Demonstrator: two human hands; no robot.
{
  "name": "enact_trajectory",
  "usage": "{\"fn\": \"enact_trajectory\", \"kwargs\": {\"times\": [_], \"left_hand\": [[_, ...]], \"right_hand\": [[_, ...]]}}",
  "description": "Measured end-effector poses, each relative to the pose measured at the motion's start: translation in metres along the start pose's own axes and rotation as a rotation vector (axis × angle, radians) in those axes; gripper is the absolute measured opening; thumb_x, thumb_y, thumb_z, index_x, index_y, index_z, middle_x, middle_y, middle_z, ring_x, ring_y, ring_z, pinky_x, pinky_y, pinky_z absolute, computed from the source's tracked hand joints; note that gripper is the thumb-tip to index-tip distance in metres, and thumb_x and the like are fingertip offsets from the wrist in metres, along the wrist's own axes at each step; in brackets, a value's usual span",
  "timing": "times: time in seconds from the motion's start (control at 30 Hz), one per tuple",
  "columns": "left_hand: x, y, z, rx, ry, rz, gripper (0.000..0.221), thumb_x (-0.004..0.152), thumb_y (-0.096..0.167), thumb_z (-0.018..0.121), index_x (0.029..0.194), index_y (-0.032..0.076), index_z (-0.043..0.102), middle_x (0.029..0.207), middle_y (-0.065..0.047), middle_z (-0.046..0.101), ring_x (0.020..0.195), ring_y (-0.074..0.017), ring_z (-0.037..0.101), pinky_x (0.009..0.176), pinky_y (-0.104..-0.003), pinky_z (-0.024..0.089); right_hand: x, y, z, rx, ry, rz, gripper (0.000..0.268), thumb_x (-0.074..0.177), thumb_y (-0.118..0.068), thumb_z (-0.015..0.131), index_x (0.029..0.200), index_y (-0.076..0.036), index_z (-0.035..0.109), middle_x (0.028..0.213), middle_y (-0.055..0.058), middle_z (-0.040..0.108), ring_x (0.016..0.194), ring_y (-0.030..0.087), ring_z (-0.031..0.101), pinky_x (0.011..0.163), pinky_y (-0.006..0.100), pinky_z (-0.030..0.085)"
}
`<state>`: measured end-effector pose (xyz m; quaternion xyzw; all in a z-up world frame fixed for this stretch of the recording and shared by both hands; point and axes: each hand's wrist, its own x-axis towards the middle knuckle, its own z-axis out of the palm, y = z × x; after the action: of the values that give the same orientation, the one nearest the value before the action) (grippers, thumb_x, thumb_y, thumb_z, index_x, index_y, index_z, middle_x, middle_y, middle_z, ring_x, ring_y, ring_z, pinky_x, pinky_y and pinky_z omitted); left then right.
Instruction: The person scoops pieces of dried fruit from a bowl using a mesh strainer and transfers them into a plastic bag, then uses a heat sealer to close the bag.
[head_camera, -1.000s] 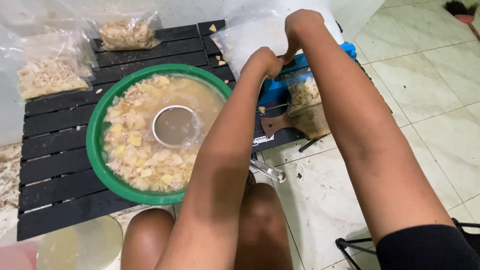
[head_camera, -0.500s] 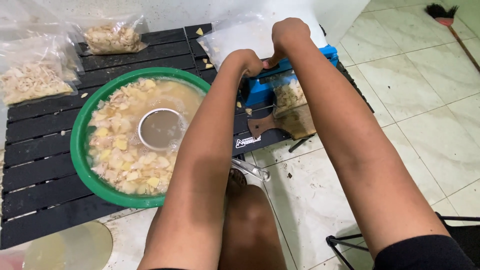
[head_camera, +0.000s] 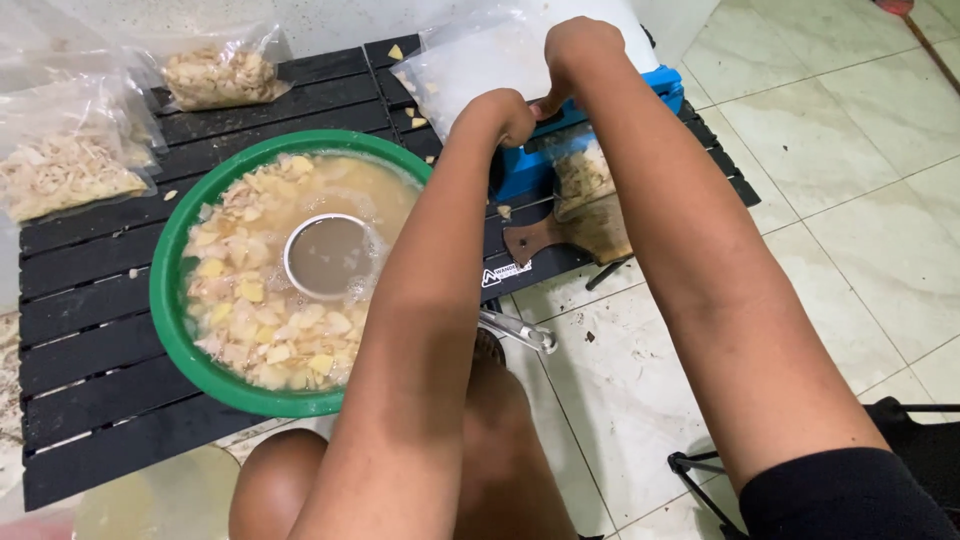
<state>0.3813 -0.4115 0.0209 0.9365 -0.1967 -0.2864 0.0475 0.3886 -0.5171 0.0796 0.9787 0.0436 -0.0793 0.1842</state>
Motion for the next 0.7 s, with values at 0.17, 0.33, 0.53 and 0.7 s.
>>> {"fn": "enact_trajectory", "kwargs": {"times": [0.17, 0.33, 0.53, 0.7], "left_hand": [[-0.010, 0.006, -0.004, 0.033, -0.041, 0.006, 0.100, 0.082, -0.009, 0.047, 0.171, 0.028, 0.018, 0.079, -0.012, 0.034, 0.068, -0.0271, 0.022, 0.059, -0.043, 0.026], [-0.027, 0.012, -0.007, -0.109, 0.003, -0.073, 0.036, 0.088, -0.007, 0.045, 0.118, 0.001, 0.064, 0.087, -0.012, 0.040, 0.067, -0.0247, 0.024, 0.063, -0.045, 0.021], [-0.064, 0.022, -0.018, -0.192, -0.014, -0.132, 0.058, 0.095, 0.002, 0.045, 0.152, 0.009, 0.048, 0.119, -0.018, 0.052, 0.083, -0.0333, 0.041, 0.066, -0.049, 0.032], [-0.073, 0.025, -0.026, -0.177, -0.059, -0.124, 0.072, 0.099, 0.004, 0.043, 0.166, 0.022, 0.024, 0.159, -0.020, 0.037, 0.093, -0.0387, 0.045, 0.068, -0.049, 0.035]], "right_hand": [[-0.029, 0.000, -0.021, 0.065, -0.152, -0.033, 0.057, 0.090, -0.059, 0.081, 0.094, -0.002, 0.079, 0.097, 0.012, 0.081, 0.078, 0.028, 0.074, 0.070, 0.046, 0.056], [-0.038, 0.001, -0.023, 0.163, -0.201, -0.046, 0.052, 0.099, -0.045, 0.076, 0.100, 0.007, 0.078, 0.102, 0.020, 0.078, 0.085, 0.038, 0.074, 0.076, 0.056, 0.059], [-0.055, 0.009, -0.033, 0.323, -0.252, -0.034, 0.056, 0.097, -0.045, 0.078, 0.113, 0.008, 0.072, 0.112, 0.022, 0.076, 0.083, 0.037, 0.077, 0.077, 0.055, 0.058], [-0.078, 0.018, -0.045, 0.559, -0.356, -0.025, 0.052, 0.098, -0.042, 0.070, 0.139, -0.011, 0.064, 0.125, 0.025, 0.061, 0.105, 0.041, 0.063, 0.087, 0.056, 0.056]]}}
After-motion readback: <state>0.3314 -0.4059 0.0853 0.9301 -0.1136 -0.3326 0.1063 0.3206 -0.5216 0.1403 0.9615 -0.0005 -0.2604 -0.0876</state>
